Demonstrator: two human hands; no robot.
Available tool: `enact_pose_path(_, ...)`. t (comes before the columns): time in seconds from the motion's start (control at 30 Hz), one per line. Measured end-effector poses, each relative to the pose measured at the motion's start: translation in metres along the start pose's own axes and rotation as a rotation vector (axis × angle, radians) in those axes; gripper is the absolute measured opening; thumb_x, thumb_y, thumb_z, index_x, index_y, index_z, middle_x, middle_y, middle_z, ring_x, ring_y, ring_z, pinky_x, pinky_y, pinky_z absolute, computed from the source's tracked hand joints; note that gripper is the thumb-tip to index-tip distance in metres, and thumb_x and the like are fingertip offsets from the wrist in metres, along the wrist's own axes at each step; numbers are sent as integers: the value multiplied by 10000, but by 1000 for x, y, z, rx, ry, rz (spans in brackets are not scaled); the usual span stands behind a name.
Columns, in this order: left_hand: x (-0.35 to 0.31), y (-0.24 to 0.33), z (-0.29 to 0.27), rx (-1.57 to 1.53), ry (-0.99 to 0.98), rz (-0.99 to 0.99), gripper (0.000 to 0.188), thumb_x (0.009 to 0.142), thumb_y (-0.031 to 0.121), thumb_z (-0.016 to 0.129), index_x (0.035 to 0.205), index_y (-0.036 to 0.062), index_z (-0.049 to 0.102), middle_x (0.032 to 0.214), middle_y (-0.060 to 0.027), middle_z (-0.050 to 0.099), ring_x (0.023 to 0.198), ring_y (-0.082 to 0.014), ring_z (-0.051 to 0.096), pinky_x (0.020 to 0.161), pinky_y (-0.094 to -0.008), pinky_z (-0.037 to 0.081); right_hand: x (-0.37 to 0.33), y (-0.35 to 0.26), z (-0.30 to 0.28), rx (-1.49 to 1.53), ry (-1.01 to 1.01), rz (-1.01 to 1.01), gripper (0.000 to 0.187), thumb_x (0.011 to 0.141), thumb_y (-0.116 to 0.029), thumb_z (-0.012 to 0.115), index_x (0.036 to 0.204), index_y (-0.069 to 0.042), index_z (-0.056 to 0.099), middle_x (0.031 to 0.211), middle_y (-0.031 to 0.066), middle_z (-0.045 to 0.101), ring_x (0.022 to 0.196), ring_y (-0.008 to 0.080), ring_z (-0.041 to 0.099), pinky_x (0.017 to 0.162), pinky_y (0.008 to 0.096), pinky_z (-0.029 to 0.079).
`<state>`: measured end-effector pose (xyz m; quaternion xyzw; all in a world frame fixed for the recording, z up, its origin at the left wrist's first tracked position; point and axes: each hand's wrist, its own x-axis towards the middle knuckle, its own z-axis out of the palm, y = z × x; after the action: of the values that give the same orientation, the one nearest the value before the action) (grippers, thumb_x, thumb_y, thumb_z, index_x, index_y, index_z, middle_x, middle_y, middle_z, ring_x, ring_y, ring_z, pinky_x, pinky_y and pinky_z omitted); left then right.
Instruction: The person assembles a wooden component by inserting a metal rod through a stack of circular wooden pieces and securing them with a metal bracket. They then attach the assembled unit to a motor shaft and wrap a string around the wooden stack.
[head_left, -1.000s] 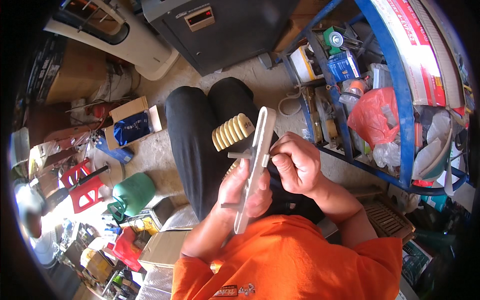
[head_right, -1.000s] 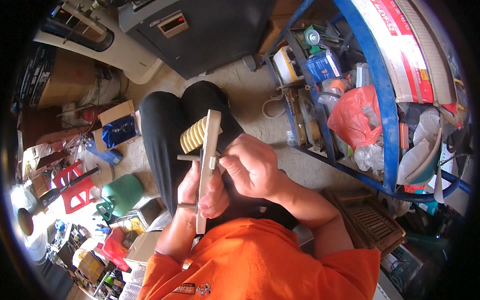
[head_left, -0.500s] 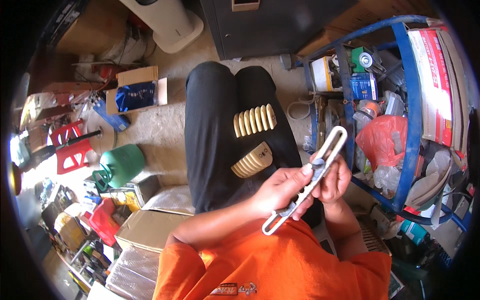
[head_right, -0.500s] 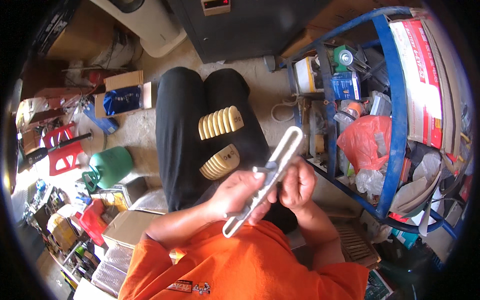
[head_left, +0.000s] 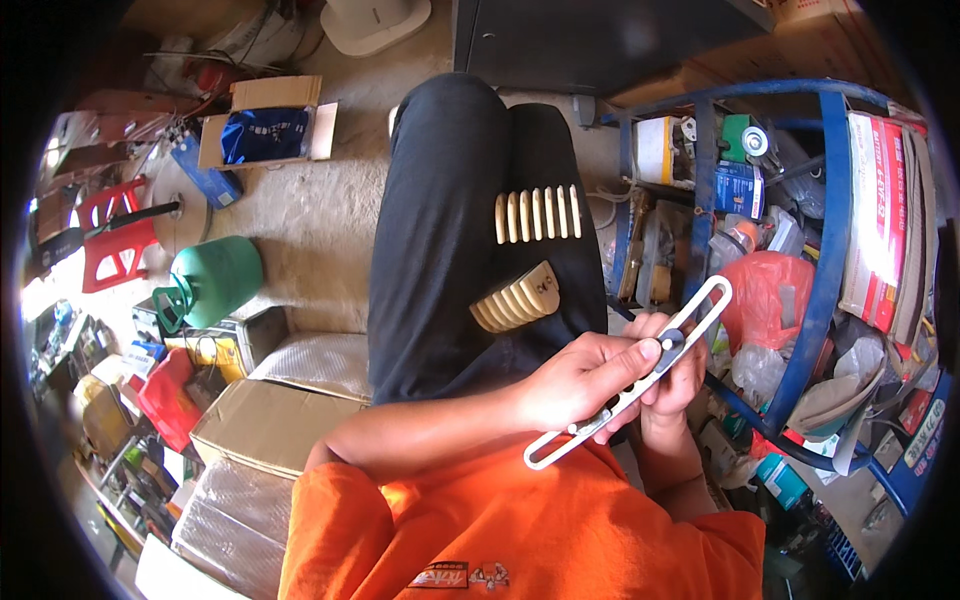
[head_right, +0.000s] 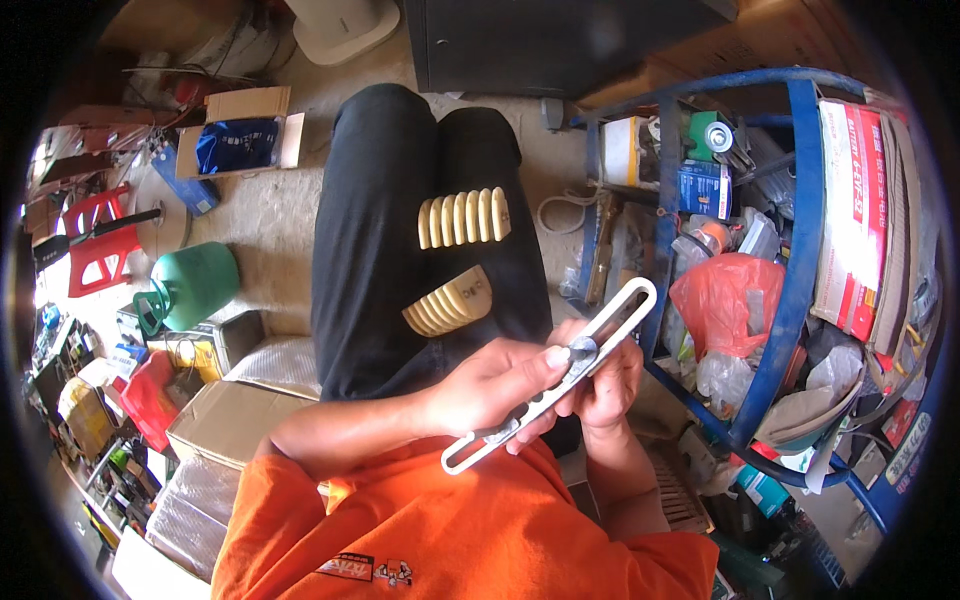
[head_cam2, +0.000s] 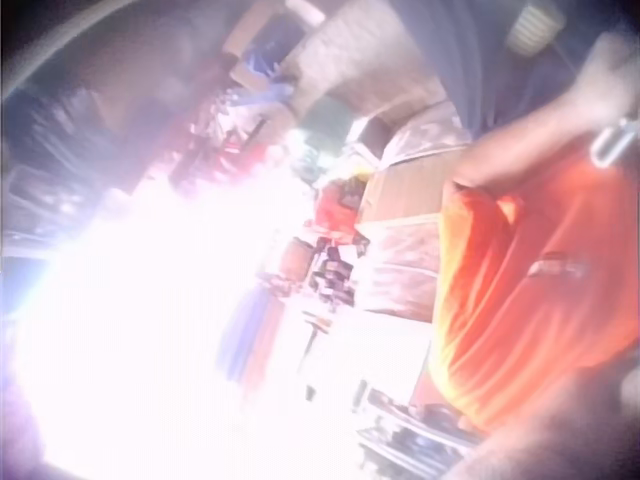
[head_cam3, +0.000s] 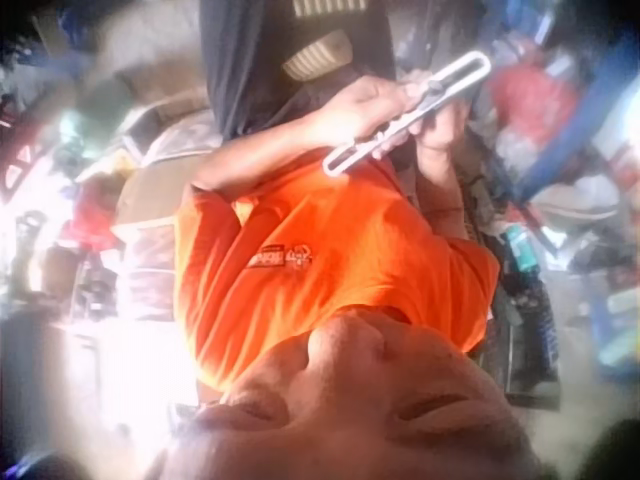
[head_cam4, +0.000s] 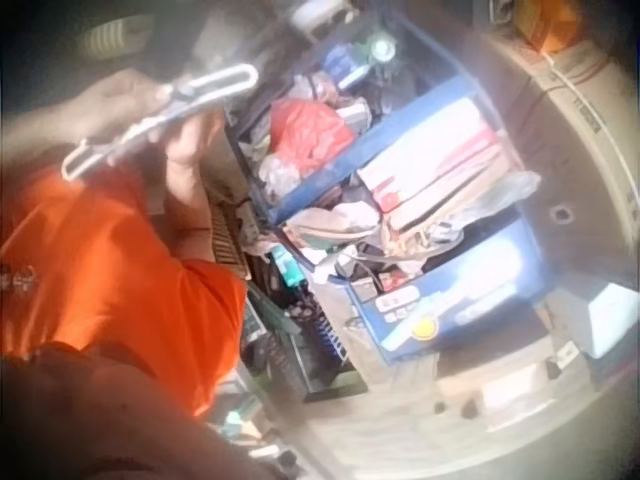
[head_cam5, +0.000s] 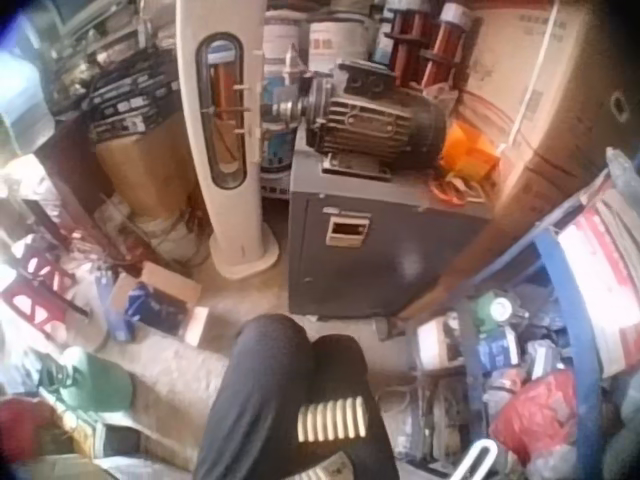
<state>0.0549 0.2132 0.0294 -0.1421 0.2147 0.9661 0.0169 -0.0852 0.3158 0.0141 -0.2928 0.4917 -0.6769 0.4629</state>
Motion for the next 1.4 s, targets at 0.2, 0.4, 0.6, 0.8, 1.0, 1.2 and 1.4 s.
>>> enact_pose_path(0.2,0,-3,-1,-83,-29,18,512,1059,423,373,908,-9,602,621,-51,561,470,-113,543,466,-223,462,2,3,8,-153,74,-81,411,1051,-337,405,876,5,551,688,83,567,550,127,494,520,258,382)
enact_pose_path(0.4,-6,-1,-3,-57,-33,44,512,1063,414,364,900,-8,602,597,-54,556,462,-116,541,460,-222,452,3,1,7,-25,-10,-1,420,1047,-340,407,828,-8,543,671,74,562,542,129,488,501,260,360)
enact_pose_path(0.6,-9,1,-6,-72,-12,34,514,1062,422,363,897,-2,601,567,-57,547,447,-115,536,441,-221,431,6,3,11,69,-68,23,389,1048,-298,399,851,-1,555,633,62,549,516,110,486,487,237,369)
enact_pose_path(0.8,-10,0,-12,-141,16,19,504,1060,427,361,924,5,600,576,-60,557,458,-125,550,457,-229,453,4,3,18,-10,130,184,372,1028,-288,380,793,-34,516,659,60,538,544,126,461,512,274,372)
enact_pose_path(1.0,-28,12,-19,-121,313,272,499,1042,478,383,1151,39,595,694,-46,583,567,-113,566,537,-239,487,26,31,-2,-395,32,240,377,944,-312,641,1168,-12,603,964,78,646,808,165,601,739,277,491)
enact_pose_path(1.2,-59,32,-33,-211,570,415,589,1038,471,377,1486,95,308,948,-119,583,845,-208,584,768,-367,522,46,19,45,-1267,-452,53,690,693,-211,826,1290,-54,517,1225,145,502,1029,356,540,882,442,475)
enact_pose_path(1.4,-77,37,-36,-91,573,484,530,1004,204,512,1474,54,318,1147,-158,583,1042,-233,578,917,-370,481,44,20,46,-1278,-535,-24,609,669,-168,829,1198,-42,555,1183,141,531,1016,342,539,881,438,465)
